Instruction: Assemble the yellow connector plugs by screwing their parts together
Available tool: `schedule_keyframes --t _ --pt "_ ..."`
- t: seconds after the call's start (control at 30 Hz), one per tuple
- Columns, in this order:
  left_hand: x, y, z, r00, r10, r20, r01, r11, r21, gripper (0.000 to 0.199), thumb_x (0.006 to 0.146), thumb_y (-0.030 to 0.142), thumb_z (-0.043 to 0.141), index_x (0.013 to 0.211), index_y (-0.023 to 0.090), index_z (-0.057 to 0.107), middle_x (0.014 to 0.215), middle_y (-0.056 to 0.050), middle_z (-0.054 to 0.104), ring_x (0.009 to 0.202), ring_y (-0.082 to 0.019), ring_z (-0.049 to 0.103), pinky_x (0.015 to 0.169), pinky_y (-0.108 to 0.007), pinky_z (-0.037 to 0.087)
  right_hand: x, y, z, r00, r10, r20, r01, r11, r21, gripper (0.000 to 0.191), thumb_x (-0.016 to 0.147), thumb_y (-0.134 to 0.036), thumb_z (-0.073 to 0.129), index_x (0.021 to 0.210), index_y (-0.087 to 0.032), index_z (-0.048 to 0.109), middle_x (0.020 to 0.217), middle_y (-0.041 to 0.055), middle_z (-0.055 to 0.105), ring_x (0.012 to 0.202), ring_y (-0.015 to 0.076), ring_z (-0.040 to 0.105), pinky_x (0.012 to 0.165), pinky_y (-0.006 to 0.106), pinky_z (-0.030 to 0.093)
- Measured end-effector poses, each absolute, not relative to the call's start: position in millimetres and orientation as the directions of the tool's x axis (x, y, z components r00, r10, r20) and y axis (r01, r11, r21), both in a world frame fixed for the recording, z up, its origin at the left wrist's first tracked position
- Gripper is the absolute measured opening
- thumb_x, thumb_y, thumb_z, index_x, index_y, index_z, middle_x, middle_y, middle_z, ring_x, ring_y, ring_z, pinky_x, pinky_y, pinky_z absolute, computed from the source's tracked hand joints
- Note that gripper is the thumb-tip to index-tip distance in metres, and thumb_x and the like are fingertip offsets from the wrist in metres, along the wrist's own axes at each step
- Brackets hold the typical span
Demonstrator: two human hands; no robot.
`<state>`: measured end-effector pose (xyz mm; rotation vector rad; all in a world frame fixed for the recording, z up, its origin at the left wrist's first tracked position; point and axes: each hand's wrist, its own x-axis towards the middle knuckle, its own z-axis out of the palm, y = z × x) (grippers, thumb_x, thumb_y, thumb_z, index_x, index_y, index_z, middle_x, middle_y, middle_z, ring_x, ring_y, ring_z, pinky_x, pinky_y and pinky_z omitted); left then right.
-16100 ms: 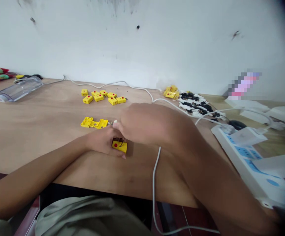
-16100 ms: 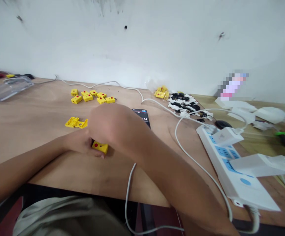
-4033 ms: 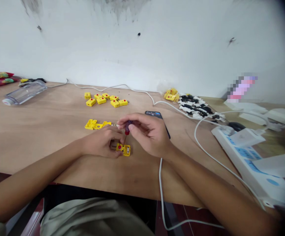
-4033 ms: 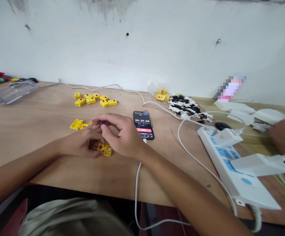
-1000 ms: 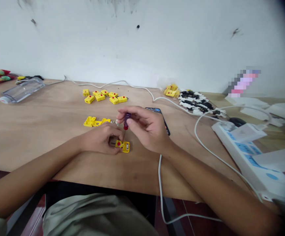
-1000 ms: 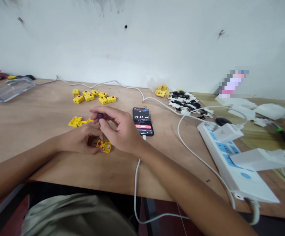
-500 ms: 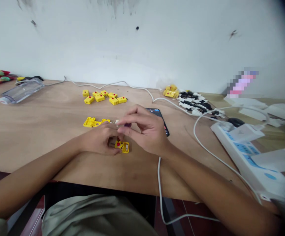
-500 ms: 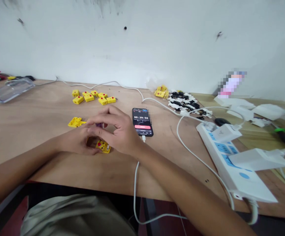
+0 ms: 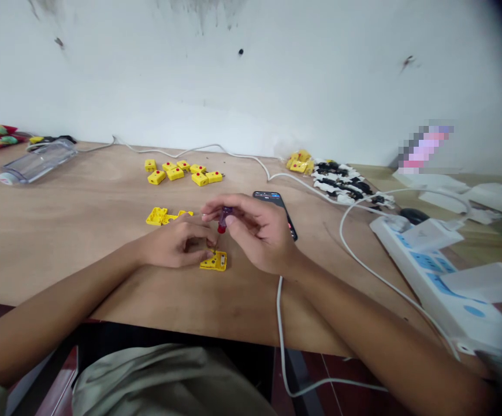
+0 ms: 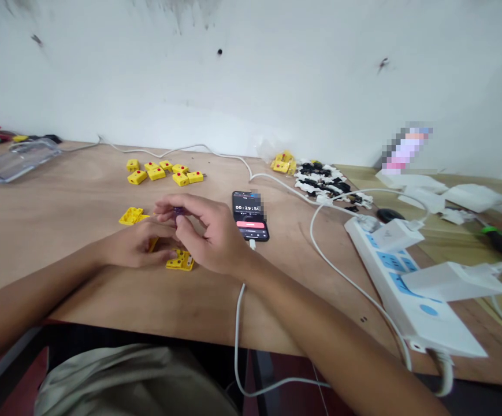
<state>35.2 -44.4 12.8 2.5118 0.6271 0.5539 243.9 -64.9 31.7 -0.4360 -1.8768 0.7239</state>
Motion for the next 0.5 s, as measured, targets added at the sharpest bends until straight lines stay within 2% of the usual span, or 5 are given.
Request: schedule_keyframes --t 0.13,0.3,0.43,0.5 --pt "34.9 -43.5 10.5 0.789 0.526 0.317 0.292 -0.775 0.56 0.012 0.087 0.017 0.06 0.092 0.017 0.071 0.087 -0.006 0.07 0.078 -0.018 0.065 0.072 -0.027 0.052 244.1 -63.1 32.1 -0.358 0.54 0.762 0.058 0.827 -0.559 0.017 0.086 -0.026 0.072 0.102 -0.022 0.075 0.101 0.0056 0.07 0.091 0.0162 0.067 0.084 0.033 0.059" --pt "35.4 -43.4 11.7 0.818 0.502 0.28 0.287 -0.778 0.559 0.017 0.09 0.014 0.054 0.092 0.017 0.071 0.087 -0.006 0.07 0.078 -0.017 0.065 0.072 -0.027 0.051 244.9 -63.7 32.0 -0.41 0.562 0.718 -0.034 0.777 -0.628 0.031 0.096 -0.017 0.054 0.123 -0.023 0.067 0.106 0.0062 0.072 0.096 0.0154 0.069 0.089 0.034 0.058" --pt "35.9 -42.9 14.8 0.819 0.464 0.338 0.236 -0.809 0.538 0.019 0.09 0.012 0.051 0.083 0.017 0.068 0.079 -0.004 0.068 0.073 -0.016 0.063 0.069 -0.027 0.05 245.0 -64.4 33.7 -0.403 0.552 0.73 0.037 0.807 -0.59 0.018 0.088 -0.024 0.07 0.105 -0.022 0.074 0.106 0.007 0.07 0.099 0.018 0.067 0.091 0.036 0.057" --pt "35.9 -43.1 16.5 0.822 0.462 0.332 0.237 -0.808 0.539 0.018 0.089 0.013 0.051 0.085 0.017 0.068 0.081 -0.005 0.07 0.076 -0.017 0.064 0.072 -0.027 0.051 244.7 -64.1 33.5 -0.389 0.565 0.727 0.063 0.804 -0.591 0.017 0.088 -0.024 0.07 0.104 -0.022 0.075 0.102 0.006 0.07 0.095 0.0171 0.067 0.09 0.035 0.058"
